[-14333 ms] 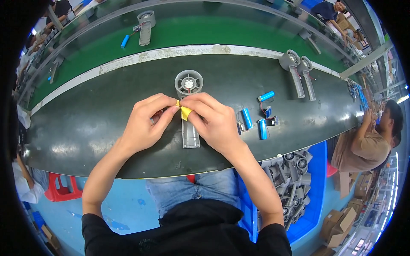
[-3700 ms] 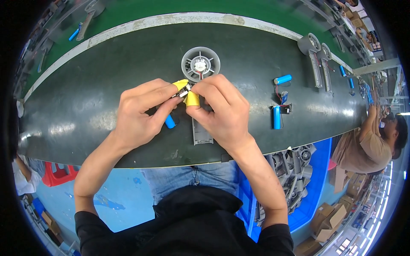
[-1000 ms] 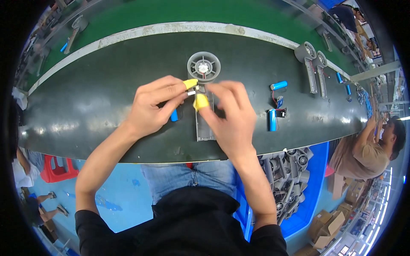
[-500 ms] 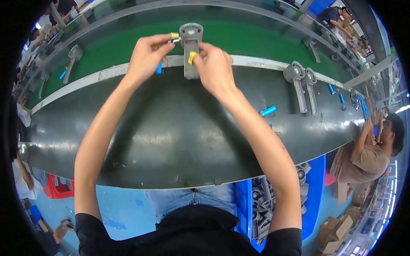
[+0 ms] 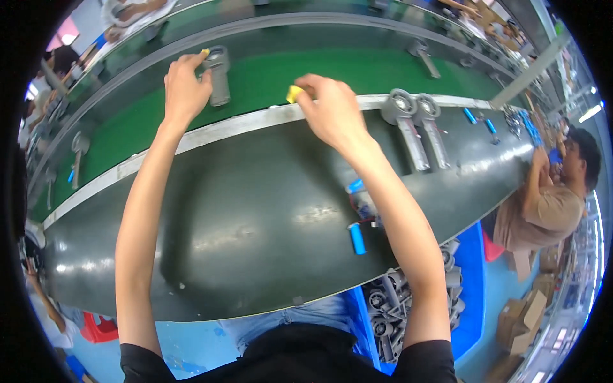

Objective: The person assembles small yellow and blue electronic components by hand at a manual assembly station.

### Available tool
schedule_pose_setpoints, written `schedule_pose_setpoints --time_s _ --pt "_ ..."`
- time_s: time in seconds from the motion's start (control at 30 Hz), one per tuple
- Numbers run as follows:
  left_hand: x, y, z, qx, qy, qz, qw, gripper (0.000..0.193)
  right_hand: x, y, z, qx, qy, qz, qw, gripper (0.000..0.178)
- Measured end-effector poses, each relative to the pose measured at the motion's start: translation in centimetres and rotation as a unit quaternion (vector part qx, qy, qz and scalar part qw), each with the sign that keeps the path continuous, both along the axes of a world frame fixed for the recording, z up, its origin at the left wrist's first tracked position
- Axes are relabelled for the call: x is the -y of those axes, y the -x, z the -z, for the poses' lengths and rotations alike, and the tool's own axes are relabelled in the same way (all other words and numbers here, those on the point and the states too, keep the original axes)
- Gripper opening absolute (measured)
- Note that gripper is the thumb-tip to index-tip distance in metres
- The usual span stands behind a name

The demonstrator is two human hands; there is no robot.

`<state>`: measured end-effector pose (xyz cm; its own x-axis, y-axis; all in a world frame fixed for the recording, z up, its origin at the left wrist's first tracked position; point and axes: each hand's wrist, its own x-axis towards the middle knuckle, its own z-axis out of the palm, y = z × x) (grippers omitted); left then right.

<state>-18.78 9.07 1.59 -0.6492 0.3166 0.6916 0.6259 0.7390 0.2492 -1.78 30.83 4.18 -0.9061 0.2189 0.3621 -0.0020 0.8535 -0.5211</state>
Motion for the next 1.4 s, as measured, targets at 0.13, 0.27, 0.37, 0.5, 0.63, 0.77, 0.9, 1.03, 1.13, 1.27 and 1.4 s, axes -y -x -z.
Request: schedule_pose_setpoints --time_s 0.13,0.27,0.37,0.5,0.63,0.77,0.9,1.03,1.13,1.27,1.4 --pt "-10.2 -3.8 -1.5 0.158 -0.036 0.226 0.961 0.047 -3.8 -11.3 0.7 0.040 0.166 0.093 0.981 0.027" --pt "-20.5 -10.1 -2.3 0.298 -0.002 0.369 0.880 0.086 -2.7 -19.8 2.6 0.024 0.310 0.201 0.929 0.025" --pt "-24.5 -13.0 -0.8 0.325 0.034 0.361 0.874 0.100 -1.6 -23.0 4.5 0.015 0.328 0.179 0.928 0.023" --pt "-25.1 -13.6 0.7 0.317 -0.035 0.361 0.876 0.081 -0.9 -24.0 3.3 0.014 0.234 0.061 0.970 0.039" --pt "-20.9 -12.9 -1.9 0.330 -0.104 0.354 0.869 0.069 -1.0 -23.3 3.0 0.046 0.173 0.036 0.983 0.039" --pt "-12.5 -13.1 -3.7 0.239 -0.118 0.325 0.908 0.070 -1.5 -24.2 2.2 0.017 0.187 0.013 0.982 0.037" --pt "-1.5 -14.9 -4.2 0.312 -0.064 0.362 0.876 0.069 0.0 -24.5 0.3 -0.012 0.310 -0.030 0.950 0.033" --pt "5.0 -17.4 -3.0 0.340 -0.003 0.369 0.865 0.068 2.3 -23.7 -0.5 -0.031 0.376 -0.074 0.923 0.034" --pt "7.0 -18.9 -1.4 0.321 0.004 0.361 0.876 0.069 4.0 -22.7 -0.8 -0.009 0.406 -0.121 0.906 0.034" --pt "8.1 -21.4 -3.7 0.177 -0.011 0.417 0.891 0.068 7.2 -20.6 -1.7 0.056 0.468 -0.146 0.869 0.033" --pt "8.4 -24.5 -4.8 0.111 -0.072 0.462 0.877 0.049 11.0 -17.7 -1.8 0.080 0.509 -0.197 0.834 0.032"
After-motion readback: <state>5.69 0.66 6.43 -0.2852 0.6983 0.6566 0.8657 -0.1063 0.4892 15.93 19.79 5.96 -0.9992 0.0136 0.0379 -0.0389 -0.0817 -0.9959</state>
